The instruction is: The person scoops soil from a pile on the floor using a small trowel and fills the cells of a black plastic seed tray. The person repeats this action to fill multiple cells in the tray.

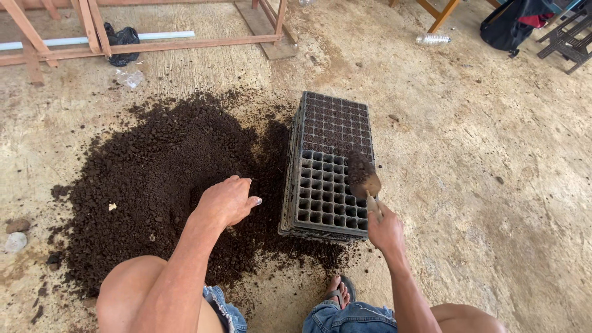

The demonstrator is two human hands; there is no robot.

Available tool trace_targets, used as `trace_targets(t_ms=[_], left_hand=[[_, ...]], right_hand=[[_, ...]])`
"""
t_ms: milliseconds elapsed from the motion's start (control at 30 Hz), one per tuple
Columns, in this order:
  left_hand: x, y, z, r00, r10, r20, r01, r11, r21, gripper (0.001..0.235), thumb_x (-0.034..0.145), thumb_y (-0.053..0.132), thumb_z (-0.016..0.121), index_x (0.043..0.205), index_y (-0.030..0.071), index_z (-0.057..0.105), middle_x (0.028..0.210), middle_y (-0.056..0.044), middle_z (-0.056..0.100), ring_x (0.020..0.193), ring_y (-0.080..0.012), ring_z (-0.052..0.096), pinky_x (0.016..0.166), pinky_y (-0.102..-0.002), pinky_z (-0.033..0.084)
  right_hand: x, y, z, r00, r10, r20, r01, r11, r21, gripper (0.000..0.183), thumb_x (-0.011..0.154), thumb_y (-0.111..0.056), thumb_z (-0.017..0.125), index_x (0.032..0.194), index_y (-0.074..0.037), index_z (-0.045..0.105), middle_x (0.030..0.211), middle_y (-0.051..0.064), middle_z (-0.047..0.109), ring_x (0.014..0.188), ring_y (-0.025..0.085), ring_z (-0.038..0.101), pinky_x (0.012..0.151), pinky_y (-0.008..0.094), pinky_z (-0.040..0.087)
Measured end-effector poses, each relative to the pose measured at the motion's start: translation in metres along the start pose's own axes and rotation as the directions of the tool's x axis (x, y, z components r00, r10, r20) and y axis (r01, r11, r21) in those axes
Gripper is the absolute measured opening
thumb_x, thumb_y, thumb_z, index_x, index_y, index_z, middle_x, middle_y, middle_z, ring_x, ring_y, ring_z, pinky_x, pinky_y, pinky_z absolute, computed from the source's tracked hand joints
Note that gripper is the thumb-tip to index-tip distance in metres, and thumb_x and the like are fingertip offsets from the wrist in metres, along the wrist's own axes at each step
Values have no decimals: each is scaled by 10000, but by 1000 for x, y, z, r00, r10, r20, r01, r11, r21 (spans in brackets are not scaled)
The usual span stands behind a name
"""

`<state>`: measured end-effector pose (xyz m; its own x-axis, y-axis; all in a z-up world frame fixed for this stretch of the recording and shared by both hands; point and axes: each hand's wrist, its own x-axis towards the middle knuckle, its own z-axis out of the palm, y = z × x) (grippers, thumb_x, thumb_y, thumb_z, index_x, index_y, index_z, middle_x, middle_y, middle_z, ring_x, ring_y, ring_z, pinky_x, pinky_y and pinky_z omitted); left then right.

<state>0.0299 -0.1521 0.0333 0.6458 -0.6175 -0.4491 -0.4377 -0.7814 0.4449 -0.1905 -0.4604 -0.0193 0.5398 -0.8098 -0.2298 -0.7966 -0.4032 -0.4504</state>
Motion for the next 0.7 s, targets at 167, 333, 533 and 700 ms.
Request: trace_targets(t_ms=[167, 333, 533, 700], left_hand=[[-9, 0, -6, 1000, -12, 11, 12, 1000, -3, 597, 1092, 331, 547, 1588, 4, 484, 1500, -274, 589, 1408, -420, 606, 1177, -576, 508], [-19, -5, -12, 999, -39, 2, 39, 999, -10, 586, 1097, 333, 542, 1586, 15, 487, 1499, -266, 590, 1410, -409, 606, 1176, -574, 512], [-21, -8, -15, 999, -39, -3, 39, 999, -6, 601, 1090, 341, 550, 1590, 16, 482, 1484, -263, 597, 1402, -410, 611, 1170, -582, 512], [-19, -9, -11, 999, -33, -19, 33, 999, -8, 599, 1086, 344, 568, 1577, 7, 499, 1470, -274, 608, 1388, -420, 623, 1154, -590, 521]], right_hand=[[6, -5, 19, 1000, -10, 25, 10, 1000, -27, 647, 1007, -348, 564, 1617, -133, 574, 1487, 221, 670, 1425, 441, 588, 1193, 565, 467], [16, 8, 22, 998, -30, -47, 28, 998, -48, 593, 1074, -243, 488, 1646, -98, 538, 1477, 243, 664, 1417, 415, 594, 1183, 547, 455], [11, 9, 9, 998, -6, -69, 8, 1000, 29, 625, 1016, -373, 576, 1589, -124, 596, 1442, 260, 675, 1404, 492, 571, 1187, 580, 455], [8, 25, 9, 989, 36, -140, -22, 995, 97, 618, 963, -366, 610, 1532, -132, 670, 1375, 267, 722, 1322, 501, 631, 1114, 588, 503]])
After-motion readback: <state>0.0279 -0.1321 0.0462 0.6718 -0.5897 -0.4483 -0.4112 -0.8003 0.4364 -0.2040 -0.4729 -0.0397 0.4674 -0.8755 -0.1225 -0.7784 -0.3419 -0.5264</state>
